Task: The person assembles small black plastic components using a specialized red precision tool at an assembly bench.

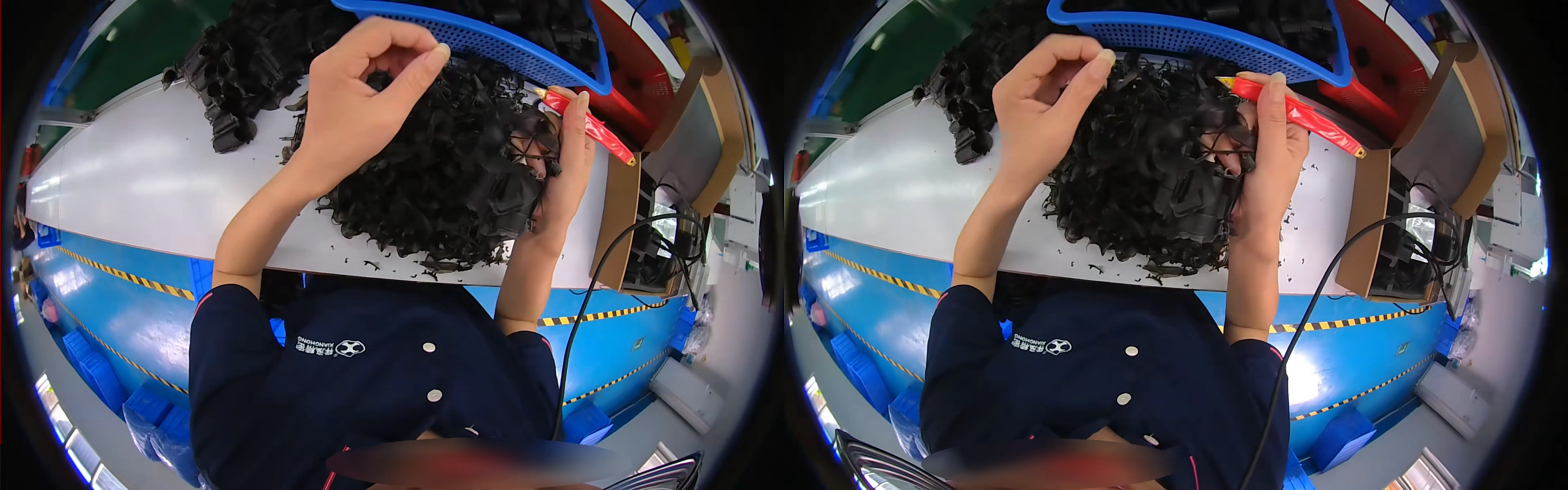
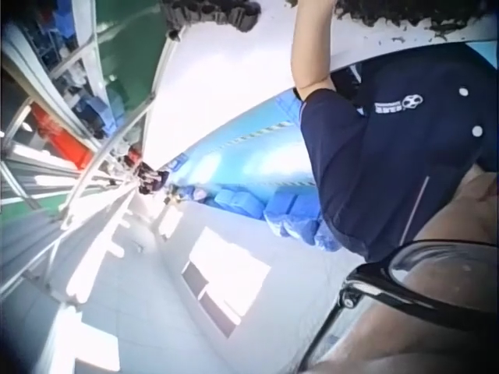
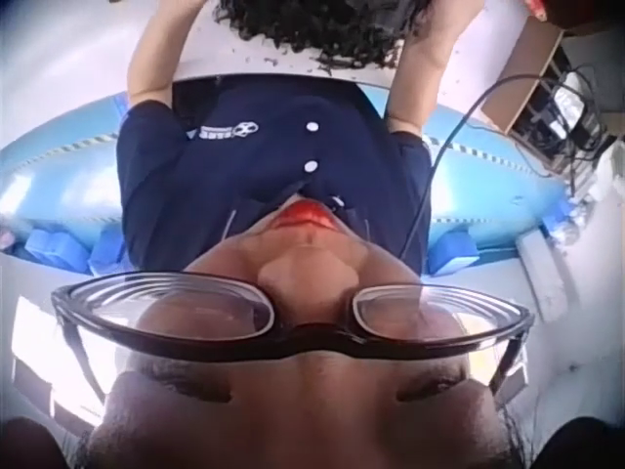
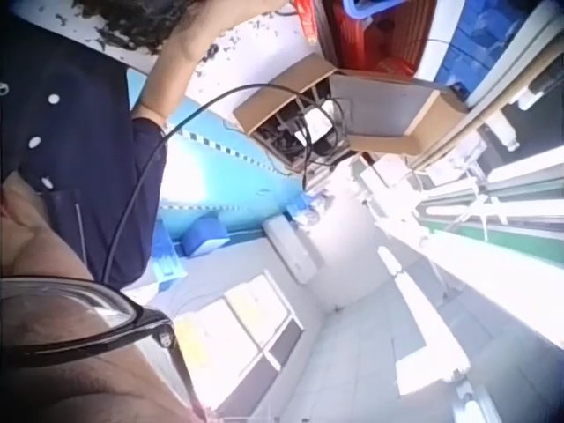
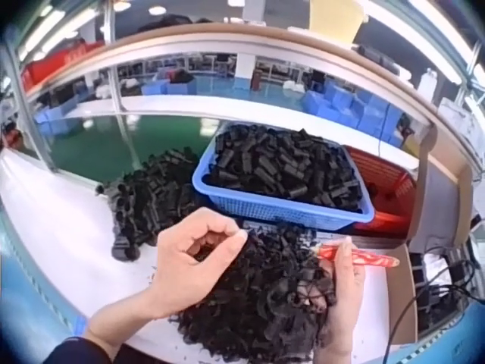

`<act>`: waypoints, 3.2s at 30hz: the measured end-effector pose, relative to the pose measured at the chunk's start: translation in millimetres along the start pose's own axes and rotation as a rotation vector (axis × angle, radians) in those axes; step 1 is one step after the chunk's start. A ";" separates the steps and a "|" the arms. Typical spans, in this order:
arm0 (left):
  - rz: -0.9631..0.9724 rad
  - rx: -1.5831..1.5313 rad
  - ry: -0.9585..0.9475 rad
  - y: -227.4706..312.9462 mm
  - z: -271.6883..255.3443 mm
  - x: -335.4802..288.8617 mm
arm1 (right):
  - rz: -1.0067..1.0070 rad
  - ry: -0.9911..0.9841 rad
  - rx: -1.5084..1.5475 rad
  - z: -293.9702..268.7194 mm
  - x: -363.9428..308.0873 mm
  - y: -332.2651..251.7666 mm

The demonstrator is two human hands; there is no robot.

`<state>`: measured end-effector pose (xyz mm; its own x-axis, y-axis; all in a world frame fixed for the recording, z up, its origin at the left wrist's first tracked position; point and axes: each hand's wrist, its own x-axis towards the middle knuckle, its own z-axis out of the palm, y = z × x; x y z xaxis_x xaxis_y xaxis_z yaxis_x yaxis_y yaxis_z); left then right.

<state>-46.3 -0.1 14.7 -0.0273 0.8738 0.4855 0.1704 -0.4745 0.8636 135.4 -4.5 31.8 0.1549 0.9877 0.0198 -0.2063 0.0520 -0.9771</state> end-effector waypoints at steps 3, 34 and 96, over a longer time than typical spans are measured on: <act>-0.421 -0.026 -0.368 25.9 -4.2 -17.1 | -0.002 0.031 0.067 9.4 3.3 0.7; -0.533 -0.690 -0.199 12.9 17.0 -29.2 | -0.651 -0.186 -0.205 -1.9 -16.2 23.7; -0.104 -0.077 -0.316 16.0 -8.8 -13.1 | -0.343 -0.441 0.231 -5.8 -10.2 31.4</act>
<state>-51.9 -20.0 23.4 0.2684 0.9017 0.3389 0.1074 -0.3776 0.9197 132.9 -13.7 -0.3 -0.1551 0.8745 0.4595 -0.4271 0.3600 -0.8294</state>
